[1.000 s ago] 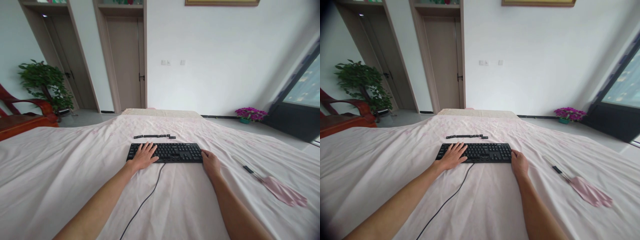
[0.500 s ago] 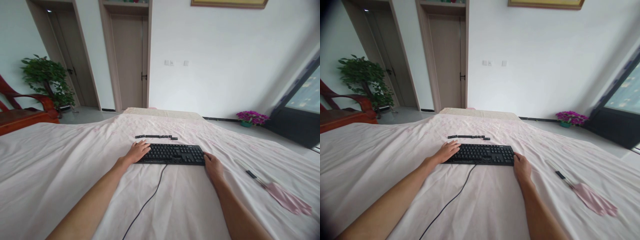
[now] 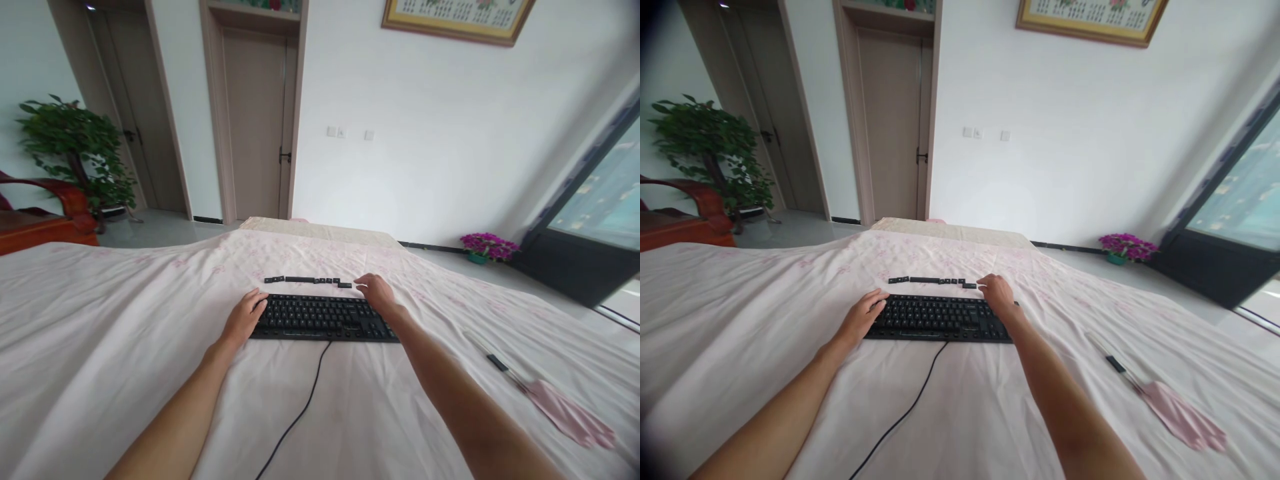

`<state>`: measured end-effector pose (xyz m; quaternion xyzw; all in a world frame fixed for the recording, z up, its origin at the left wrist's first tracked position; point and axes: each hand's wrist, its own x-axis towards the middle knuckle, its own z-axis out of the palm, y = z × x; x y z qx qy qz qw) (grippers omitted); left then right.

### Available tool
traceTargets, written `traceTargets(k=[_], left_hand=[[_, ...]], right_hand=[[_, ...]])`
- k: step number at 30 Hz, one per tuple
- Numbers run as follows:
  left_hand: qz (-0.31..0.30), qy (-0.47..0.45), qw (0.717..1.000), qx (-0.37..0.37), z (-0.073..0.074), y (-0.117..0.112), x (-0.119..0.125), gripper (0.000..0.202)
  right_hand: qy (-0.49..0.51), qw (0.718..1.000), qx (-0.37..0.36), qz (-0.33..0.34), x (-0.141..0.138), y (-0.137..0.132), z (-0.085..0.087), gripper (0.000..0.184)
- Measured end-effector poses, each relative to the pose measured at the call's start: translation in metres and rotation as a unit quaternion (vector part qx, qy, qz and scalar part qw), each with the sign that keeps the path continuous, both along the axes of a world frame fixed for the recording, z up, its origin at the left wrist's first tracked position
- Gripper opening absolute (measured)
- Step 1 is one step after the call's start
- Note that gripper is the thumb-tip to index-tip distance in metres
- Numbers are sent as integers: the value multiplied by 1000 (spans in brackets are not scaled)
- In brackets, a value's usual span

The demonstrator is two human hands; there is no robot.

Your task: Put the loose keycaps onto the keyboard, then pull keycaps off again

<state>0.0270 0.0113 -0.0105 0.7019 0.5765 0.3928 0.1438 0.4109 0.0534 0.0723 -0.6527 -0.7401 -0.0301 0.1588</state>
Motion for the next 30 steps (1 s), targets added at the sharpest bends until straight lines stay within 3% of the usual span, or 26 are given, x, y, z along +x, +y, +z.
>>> traceTargets(k=[4,8,15,30], left_hand=[[-7,-18,1000,17,-3,2,-3,41],[-2,-24,999,21,-4,3,-2,38],[-7,-27,999,27,-2,3,-1,35],[-4,-15,1000,23,-2,2,0,37]], right_hand=[[-13,999,-36,-23,-6,34,-4,27],[-40,996,-77,-24,-8,48,-9,28],[-94,987,-131,13,-14,56,-14,25],[-127,981,-144,-18,-24,59,-13,25]])
